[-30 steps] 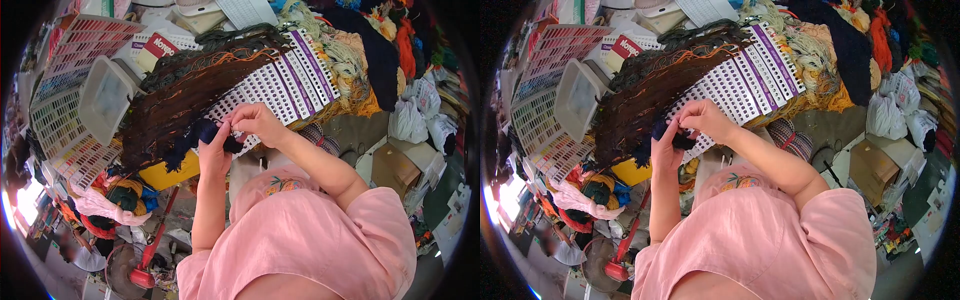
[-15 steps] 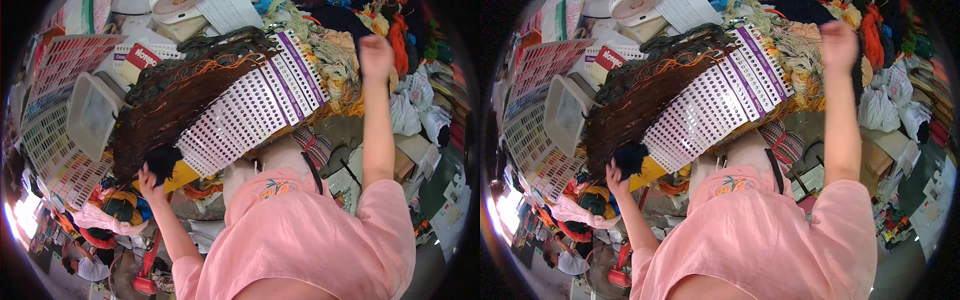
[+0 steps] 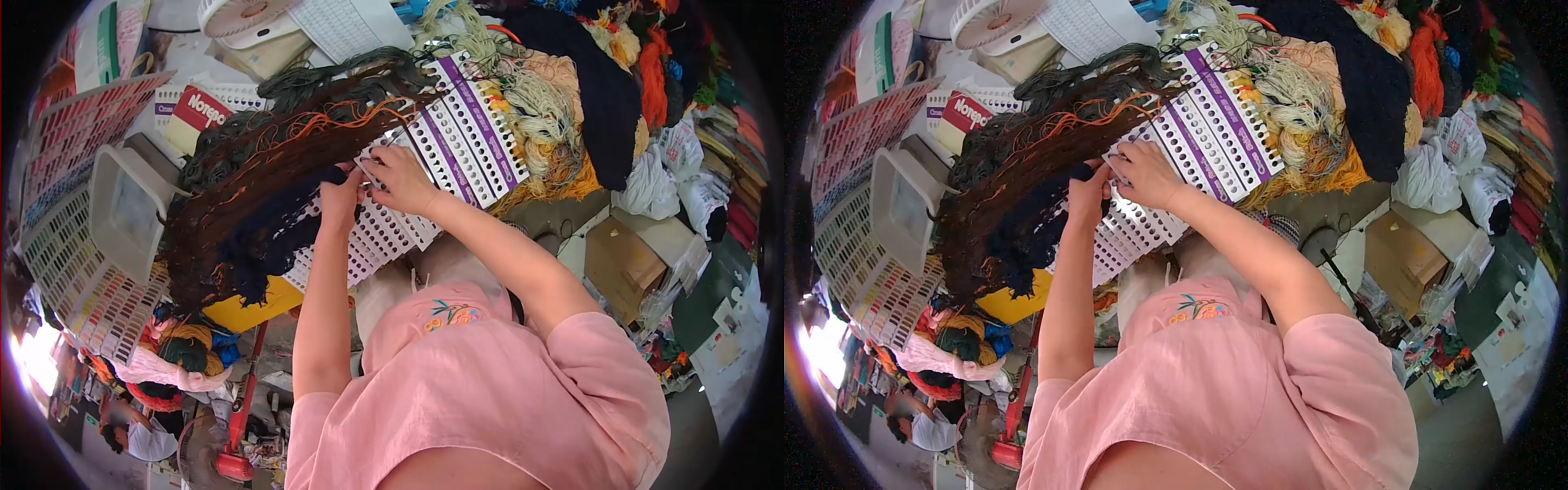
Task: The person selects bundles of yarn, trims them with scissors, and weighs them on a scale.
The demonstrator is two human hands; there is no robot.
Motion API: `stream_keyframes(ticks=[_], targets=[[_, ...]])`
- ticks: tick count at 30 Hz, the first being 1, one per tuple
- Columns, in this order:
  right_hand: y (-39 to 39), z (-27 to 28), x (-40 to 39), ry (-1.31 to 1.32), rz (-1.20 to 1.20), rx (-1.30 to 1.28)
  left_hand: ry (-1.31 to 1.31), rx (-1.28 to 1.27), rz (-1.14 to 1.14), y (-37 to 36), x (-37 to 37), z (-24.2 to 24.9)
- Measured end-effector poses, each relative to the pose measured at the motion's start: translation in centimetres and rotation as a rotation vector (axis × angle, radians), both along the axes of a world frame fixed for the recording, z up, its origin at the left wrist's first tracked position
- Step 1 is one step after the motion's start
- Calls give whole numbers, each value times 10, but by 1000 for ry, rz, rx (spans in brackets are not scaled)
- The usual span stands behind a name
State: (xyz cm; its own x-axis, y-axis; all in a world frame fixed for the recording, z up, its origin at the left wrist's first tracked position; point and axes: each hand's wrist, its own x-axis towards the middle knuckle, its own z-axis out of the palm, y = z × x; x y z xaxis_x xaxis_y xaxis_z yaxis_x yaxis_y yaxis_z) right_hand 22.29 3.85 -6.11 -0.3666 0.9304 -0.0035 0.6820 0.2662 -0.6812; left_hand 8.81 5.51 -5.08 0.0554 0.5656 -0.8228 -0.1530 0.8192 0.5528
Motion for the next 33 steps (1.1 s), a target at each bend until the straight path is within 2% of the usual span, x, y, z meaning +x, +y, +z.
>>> stream_keyframes(ticks=[5, 7, 9, 10, 11, 13, 14, 16, 17, 18, 19, 20, 21, 22, 23, 24, 25, 26, 27, 29, 30, 31, 32, 33], targets=[[8, -2, -2, 133, -126, -111, 33, 47, 61, -6, 6, -15], [5, -5, -4, 157, -193, -91, -36, 51, 227, -4, -4, -8], [6, -14, -3, 230, -224, -184, -440, -90, 444, -3, -25, 3], [6, -15, -2, 257, -220, -141, -654, -157, 579, -2, -33, 9], [9, -14, -1, 363, -222, -275, -910, -201, 636, -1, -36, 14], [14, -8, 1, 546, -273, -476, -765, -155, 351, -1, -29, 3], [14, -11, 1, 652, -322, -538, -603, -159, 145, 3, -18, 5], [16, -17, 5, 813, -371, -708, -106, -83, -303, 2, -2, -2], [16, -18, 6, 738, -338, -645, 90, -22, -396, 6, -1, 12], [15, -19, 6, 668, -307, -583, 104, -27, -341, 7, -19, 15], [17, -14, 7, 584, -281, -545, 92, -130, -135, 14, -40, 40], [19, -10, 6, 578, -284, -544, 107, -167, -98, 20, -75, 63], [20, -7, 5, 575, -286, -541, 135, -66, 72, 14, -121, 72], [20, -10, 3, 586, -286, -516, 0, 26, 347, -2, -197, 56], [20, -13, 3, 542, -270, -519, 177, 49, 630, -21, -253, 50], [20, -15, 4, 497, -254, -519, 160, -27, 889, -34, -280, 63], [19, -15, 3, 487, -258, -497, 186, 42, 867, -50, -297, 75], [20, -13, 4, 487, -254, -480, 51, 53, 976, -63, -313, 86], [18, -11, 4, 486, -247, -470, 107, 57, 771, -49, -255, 127], [13, -11, -3, 393, -292, -401, 106, 103, 508, -55, -218, 130], [11, 1, -7, 361, -280, -284, 106, 27, 419, -57, -184, 132], [8, 12, -14, 355, -286, -275, -50, -12, 405, -62, -158, 128], [4, 25, -21, 376, -276, -368, -334, 59, 400, -68, -135, 123], [-3, 40, -31, 462, -285, -436, -301, 91, 311, -67, -115, 132]])
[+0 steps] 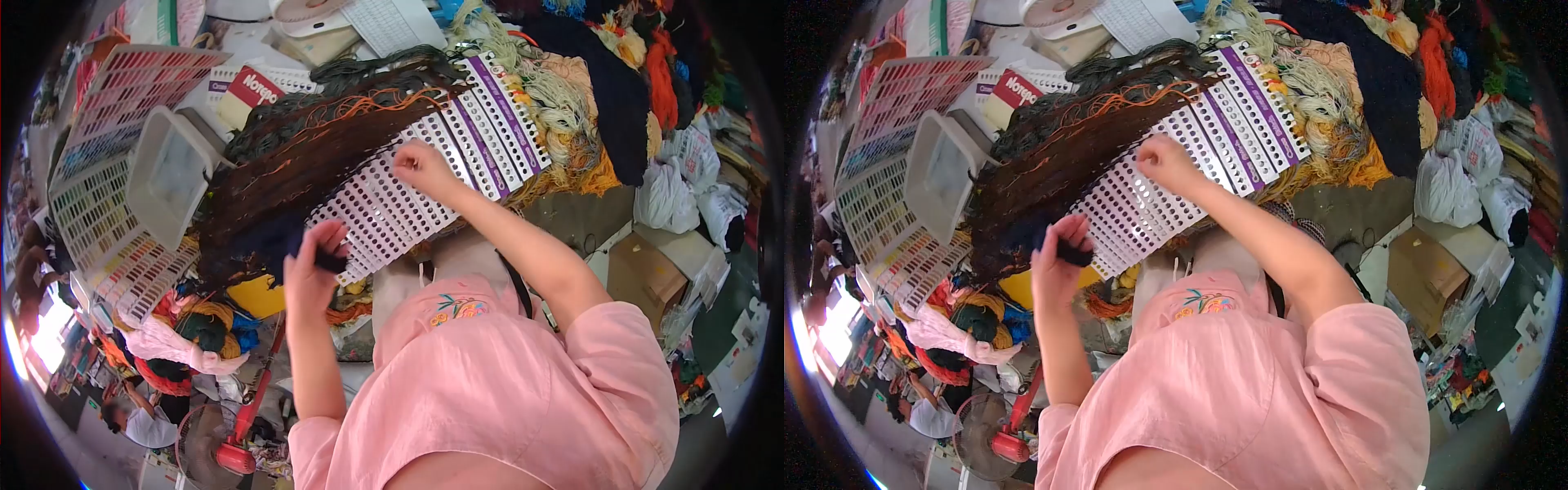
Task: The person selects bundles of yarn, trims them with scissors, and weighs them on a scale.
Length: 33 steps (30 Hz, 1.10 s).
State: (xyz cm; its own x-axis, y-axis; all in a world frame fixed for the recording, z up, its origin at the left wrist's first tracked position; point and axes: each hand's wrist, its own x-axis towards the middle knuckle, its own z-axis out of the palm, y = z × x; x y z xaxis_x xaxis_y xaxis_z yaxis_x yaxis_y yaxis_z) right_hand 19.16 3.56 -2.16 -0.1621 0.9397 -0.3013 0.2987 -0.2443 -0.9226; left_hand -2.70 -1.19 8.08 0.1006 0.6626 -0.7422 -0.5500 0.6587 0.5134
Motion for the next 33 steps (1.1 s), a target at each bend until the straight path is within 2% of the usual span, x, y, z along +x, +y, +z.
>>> stream_keyframes(ticks=[2, 4, 6, 11, 14, 16, 17, 18, 19, 20, 21, 22, 23, 24, 25, 26, 27, 28, 29, 30, 31, 32, 33], targets=[[-12, 32, -23, 172, 44, -177, -70, -15, 23, 5, 21, 7], [-20, 74, -45, 553, 22, -455, -187, 17, 11, 2, 22, 1], [-23, 101, -55, 686, 14, -546, -230, 89, -17, 1, 24, 7], [-29, 119, -51, 802, -108, -608, -356, 30, 63, 4, 26, 40], [-32, 118, -52, 812, -134, -550, -43, 100, -10, 0, 33, 28], [-38, 115, -54, 838, -229, -497, -49, 115, 30, -3, 30, 13], [-35, 112, -50, 993, -198, -514, -50, 126, 72, 1, 31, 13], [-33, 111, -44, 1148, -167, -529, -12, 38, 104, 11, 41, 32], [-33, 114, -40, 1239, -326, -633, -120, -15, 127, 9, 27, 18], [-31, 110, -29, 1508, -291, -677, -228, -69, 149, 6, 3, -2], [-28, 105, -11, 1777, -251, -712, -373, -59, 318, 5, -16, -14], [-25, 106, 16, 1758, -231, -644, -465, -152, 525, 2, -50, -26], [-17, 107, 48, 1772, -195, -488, -520, -79, 677, -7, -90, -42], [-6, 122, 87, 1852, -476, -481, -688, 61, 681, -34, -150, -79], [13, 122, 130, 1211, -513, -55, 142, -236, 957, -13, -123, -35], [33, 105, 194, 938, -637, 220, 282, -285, 1035, -4, -101, -6], [36, 86, 263, 1285, -825, 225, 425, -334, 1107, -1, -89, 7], [44, 101, 276, 1155, -1141, 332, -142, -218, 877, -23, -142, -33], [54, 100, 268, 1055, -980, 355, -686, -86, 614, -44, -191, -74], [64, 84, 244, 819, -836, 226, -742, -61, 407, -22, -150, -72], [63, 63, 198, 531, -633, 267, -145, -32, 187, -14, -111, -86], [62, 54, 151, 117, -563, -28, 12, -139, 41, 1, -64, -92], [61, 44, 121, 59, -245, -170, -410, -179, 19, 11, -27, -113]])
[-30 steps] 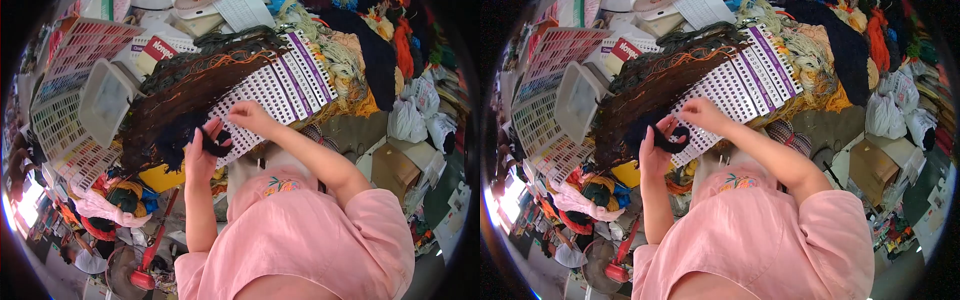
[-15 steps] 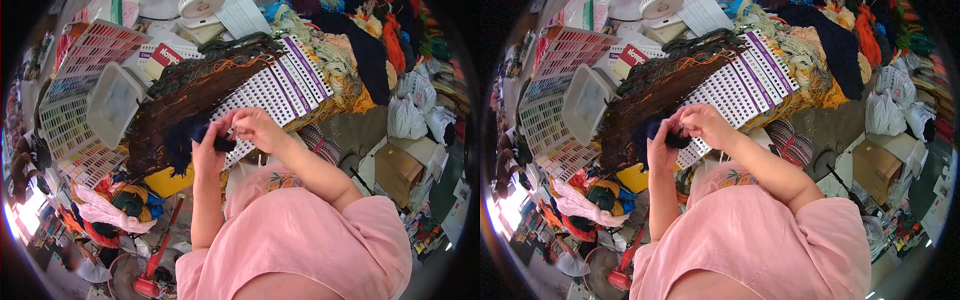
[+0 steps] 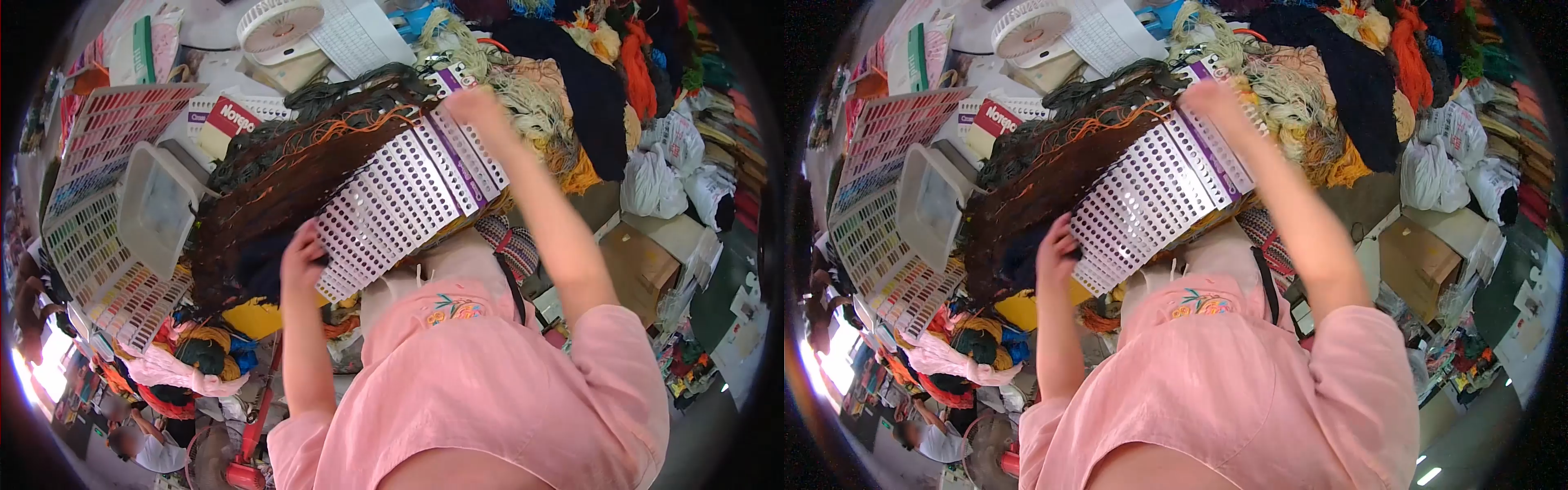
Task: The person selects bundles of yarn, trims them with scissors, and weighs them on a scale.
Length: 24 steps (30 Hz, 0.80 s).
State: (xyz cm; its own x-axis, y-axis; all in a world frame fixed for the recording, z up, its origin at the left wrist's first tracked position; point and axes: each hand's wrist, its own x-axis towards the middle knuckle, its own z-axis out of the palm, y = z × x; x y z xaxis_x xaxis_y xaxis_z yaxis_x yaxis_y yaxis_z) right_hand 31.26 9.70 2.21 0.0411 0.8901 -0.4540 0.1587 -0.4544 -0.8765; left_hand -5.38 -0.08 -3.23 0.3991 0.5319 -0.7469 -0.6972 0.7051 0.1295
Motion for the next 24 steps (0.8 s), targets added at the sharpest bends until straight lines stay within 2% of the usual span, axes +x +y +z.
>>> stream_keyframes(ticks=[1, 2, 5, 6, 7, 9, 12, 16, 19, 21, 23, 24], targets=[[-8, -30, -31, -106, 103, 143, 84, -17, -46, 11, 36, -10], [-15, -51, -55, -154, 118, 118, 314, -45, -153, 31, 80, 10], [-35, -85, -82, -341, 305, 293, 485, 32, -284, 50, 133, -15], [-40, -86, -84, -398, 274, 389, 502, 36, -349, 53, 138, -27], [-43, -87, -79, -461, 400, 416, 585, 49, -409, 54, 144, -38], [-44, -76, -78, -487, 546, 425, 592, 104, -413, 62, 148, -32], [-50, -77, -76, -537, 535, 560, 621, 134, -416, 65, 155, -26], [-39, -78, -77, -372, 453, 386, 663, 153, -376, 62, 163, -32], [-43, -82, -78, -365, 369, 365, 869, 181, -399, 63, 158, -31], [-46, -90, -76, -323, 280, 366, 506, -38, -15, 69, 138, -20], [-42, -91, -73, -119, 299, 189, 43, -139, 210, 74, 118, -11], [-37, -83, -73, -70, 285, 183, -139, -151, 284, 76, 115, -9]])
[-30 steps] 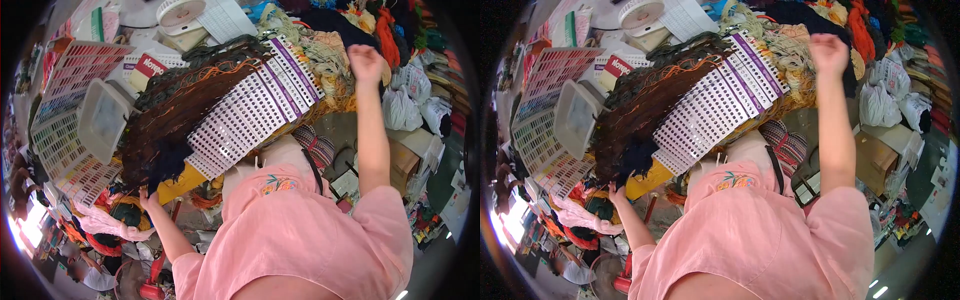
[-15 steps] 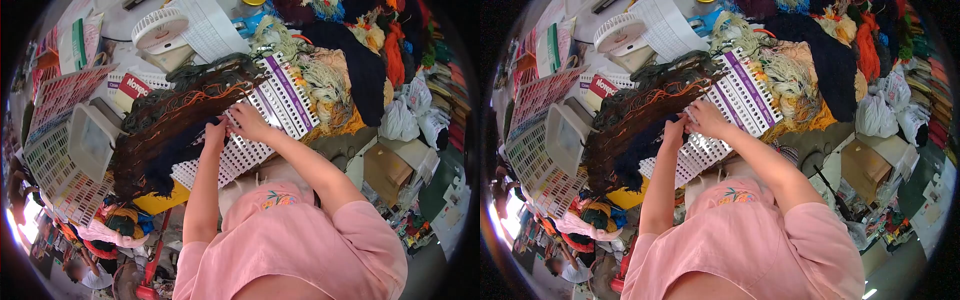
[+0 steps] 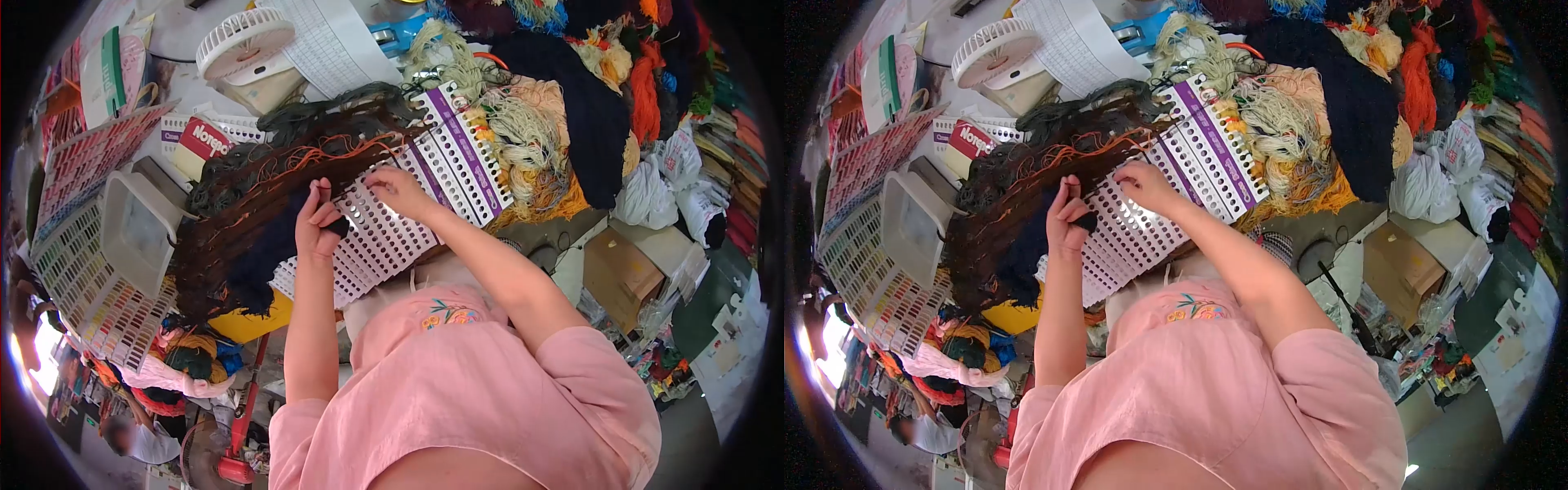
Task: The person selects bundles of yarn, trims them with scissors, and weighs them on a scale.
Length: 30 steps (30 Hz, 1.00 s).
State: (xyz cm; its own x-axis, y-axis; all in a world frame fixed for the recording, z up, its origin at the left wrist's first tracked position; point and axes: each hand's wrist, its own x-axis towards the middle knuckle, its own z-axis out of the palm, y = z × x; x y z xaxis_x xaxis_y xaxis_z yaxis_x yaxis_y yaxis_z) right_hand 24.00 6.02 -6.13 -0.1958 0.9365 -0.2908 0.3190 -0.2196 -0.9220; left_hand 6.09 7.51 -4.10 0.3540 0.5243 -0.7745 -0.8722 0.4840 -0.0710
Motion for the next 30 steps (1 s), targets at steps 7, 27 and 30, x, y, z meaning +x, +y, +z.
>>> stream_keyframes(ticks=[7, 27, 30], targets=[[6, -3, 10, 400, -166, -412, 704, 347, -1155, -1, 41, -10], [-6, 68, -47, 319, -24, -373, 316, 254, -335, -38, -23, 82], [-8, 93, -58, 604, -87, -580, 262, 302, -346, -37, -13, 89]])
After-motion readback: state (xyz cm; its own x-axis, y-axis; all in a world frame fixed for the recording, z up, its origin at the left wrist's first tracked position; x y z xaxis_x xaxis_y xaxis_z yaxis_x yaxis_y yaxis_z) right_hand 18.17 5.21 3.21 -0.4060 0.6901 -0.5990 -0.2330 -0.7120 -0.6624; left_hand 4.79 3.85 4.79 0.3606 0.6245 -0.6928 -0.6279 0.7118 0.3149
